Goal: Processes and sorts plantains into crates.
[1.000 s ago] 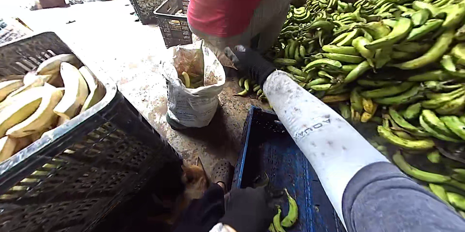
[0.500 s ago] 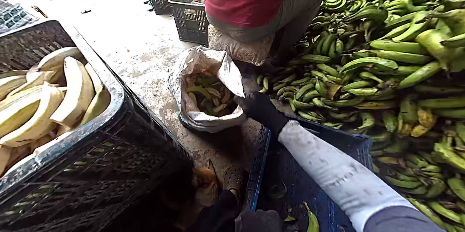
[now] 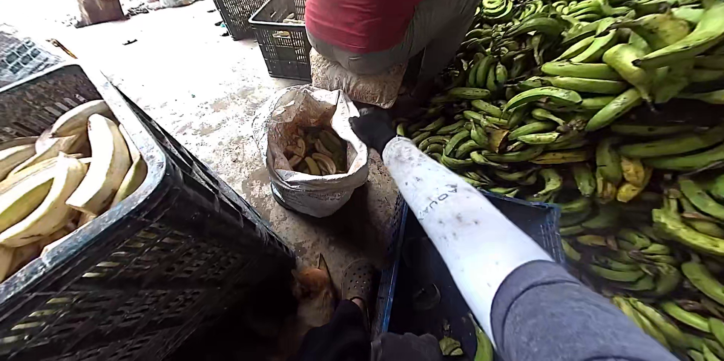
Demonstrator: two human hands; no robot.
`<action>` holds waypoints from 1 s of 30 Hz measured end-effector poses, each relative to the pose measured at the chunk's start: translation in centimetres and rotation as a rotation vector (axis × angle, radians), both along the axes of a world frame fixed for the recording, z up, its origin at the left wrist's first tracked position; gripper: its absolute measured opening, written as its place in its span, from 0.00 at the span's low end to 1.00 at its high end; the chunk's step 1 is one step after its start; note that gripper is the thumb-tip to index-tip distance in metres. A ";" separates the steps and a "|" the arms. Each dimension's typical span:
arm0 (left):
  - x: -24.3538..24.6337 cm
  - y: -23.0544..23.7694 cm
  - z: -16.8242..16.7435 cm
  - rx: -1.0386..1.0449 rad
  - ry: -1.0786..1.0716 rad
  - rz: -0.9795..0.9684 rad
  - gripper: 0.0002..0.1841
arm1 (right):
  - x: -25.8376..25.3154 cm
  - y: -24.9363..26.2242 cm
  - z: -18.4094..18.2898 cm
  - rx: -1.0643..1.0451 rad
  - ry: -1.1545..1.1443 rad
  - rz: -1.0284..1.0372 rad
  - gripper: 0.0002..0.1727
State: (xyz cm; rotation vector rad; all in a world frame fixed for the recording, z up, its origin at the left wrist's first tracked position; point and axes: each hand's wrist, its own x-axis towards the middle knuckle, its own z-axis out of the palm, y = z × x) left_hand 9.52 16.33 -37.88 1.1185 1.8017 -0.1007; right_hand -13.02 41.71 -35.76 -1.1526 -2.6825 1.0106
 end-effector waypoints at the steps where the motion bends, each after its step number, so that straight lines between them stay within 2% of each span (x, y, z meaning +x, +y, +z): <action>1: -0.2 -0.2 0.1 -0.004 -0.002 0.006 0.25 | 0.3 0.6 1.0 0.123 -0.020 -0.016 0.22; 4: -0.7 -0.7 -0.9 0.003 -0.001 0.005 0.26 | 2.1 3.5 1.7 0.301 -0.049 -0.099 0.19; 7: -0.4 -1.6 -4.9 0.150 0.141 0.090 0.26 | 2.4 4.1 0.5 0.265 -0.004 -0.112 0.20; 8: -0.7 -1.7 -4.7 0.150 0.147 0.099 0.26 | 2.5 4.4 0.4 0.209 0.047 -0.077 0.20; 11: -2.8 -0.6 0.7 -0.084 0.001 0.058 0.28 | 3.7 6.1 1.5 -0.037 0.362 0.068 0.20; 13: -2.9 -0.5 1.0 -0.085 -0.010 0.069 0.28 | 5.9 6.9 2.9 -0.116 0.530 0.057 0.21; 16: -2.4 -0.7 0.0 0.013 0.054 0.137 0.27 | 12.7 6.6 3.4 -0.146 0.529 -0.043 0.20; 18: -2.2 -0.5 0.3 0.030 0.108 0.135 0.29 | 19.0 6.2 0.3 -0.193 0.442 -0.135 0.20; 22: -1.5 0.5 0.5 0.079 0.172 0.132 0.28 | 35.7 2.0 -11.3 -0.397 0.155 -0.354 0.20; 25: 0.3 0.7 0.4 0.226 0.185 0.167 0.25 | 45.9 -3.0 -20.3 -0.422 -0.203 -0.540 0.22; 28: 2.4 1.2 0.5 0.339 0.160 0.155 0.25 | 49.8 -7.5 -24.1 -0.440 -0.562 -0.497 0.28; 30: 3.9 1.8 0.2 0.421 0.151 0.138 0.26 | 50.4 -9.2 -25.9 -0.489 -0.631 -0.519 0.31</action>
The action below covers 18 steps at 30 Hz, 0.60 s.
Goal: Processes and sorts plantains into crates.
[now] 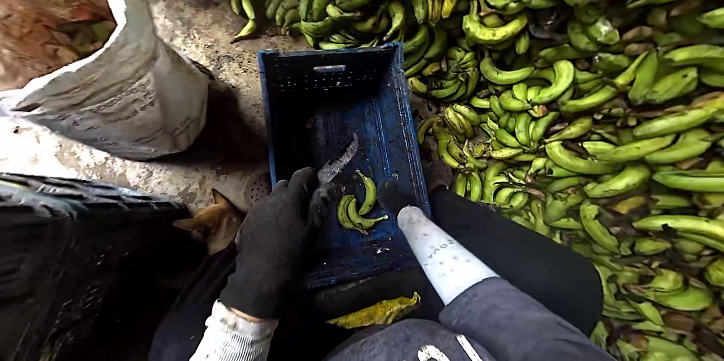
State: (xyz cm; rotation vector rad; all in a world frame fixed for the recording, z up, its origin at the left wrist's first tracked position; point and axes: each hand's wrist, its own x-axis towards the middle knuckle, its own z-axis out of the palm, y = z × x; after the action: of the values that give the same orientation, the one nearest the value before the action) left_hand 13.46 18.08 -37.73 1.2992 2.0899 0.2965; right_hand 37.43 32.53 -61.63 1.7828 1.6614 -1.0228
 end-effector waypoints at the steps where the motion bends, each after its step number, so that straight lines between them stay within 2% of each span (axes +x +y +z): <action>1: 0.7 0.4 -0.2 0.041 0.001 -0.009 0.27 | 0.1 -0.7 -1.3 0.024 0.001 -0.055 0.32; 5: 3.5 2.6 -1.1 0.297 -0.055 -0.034 0.31 | -1.1 -1.5 -4.4 0.084 0.007 -0.199 0.42; 8: 5.5 4.6 -1.8 0.496 -0.320 -0.025 0.28 | -1.8 -0.9 -5.8 0.097 -0.046 -0.208 0.41; 10: 6.5 5.8 -2.4 0.555 -0.534 0.009 0.24 | -1.6 -0.1 -6.0 0.072 -0.012 -0.219 0.40; 13: 7.3 7.1 -2.9 0.501 -0.640 0.065 0.21 | -0.4 1.4 -4.3 0.045 0.184 -0.285 0.39; 16: 8.0 7.7 -3.0 0.424 -0.532 0.103 0.21 | 0.0 3.8 -0.9 0.092 0.506 -0.379 0.38; 18: 8.2 8.0 -3.2 0.385 -0.457 0.097 0.20 | -0.1 5.2 3.3 0.118 0.684 -0.412 0.34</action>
State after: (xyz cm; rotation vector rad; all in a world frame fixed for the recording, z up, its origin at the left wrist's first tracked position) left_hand 21.68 26.06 -40.97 1.1977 1.7528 0.9812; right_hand 37.31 37.78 -58.31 2.0407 1.7756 -1.9226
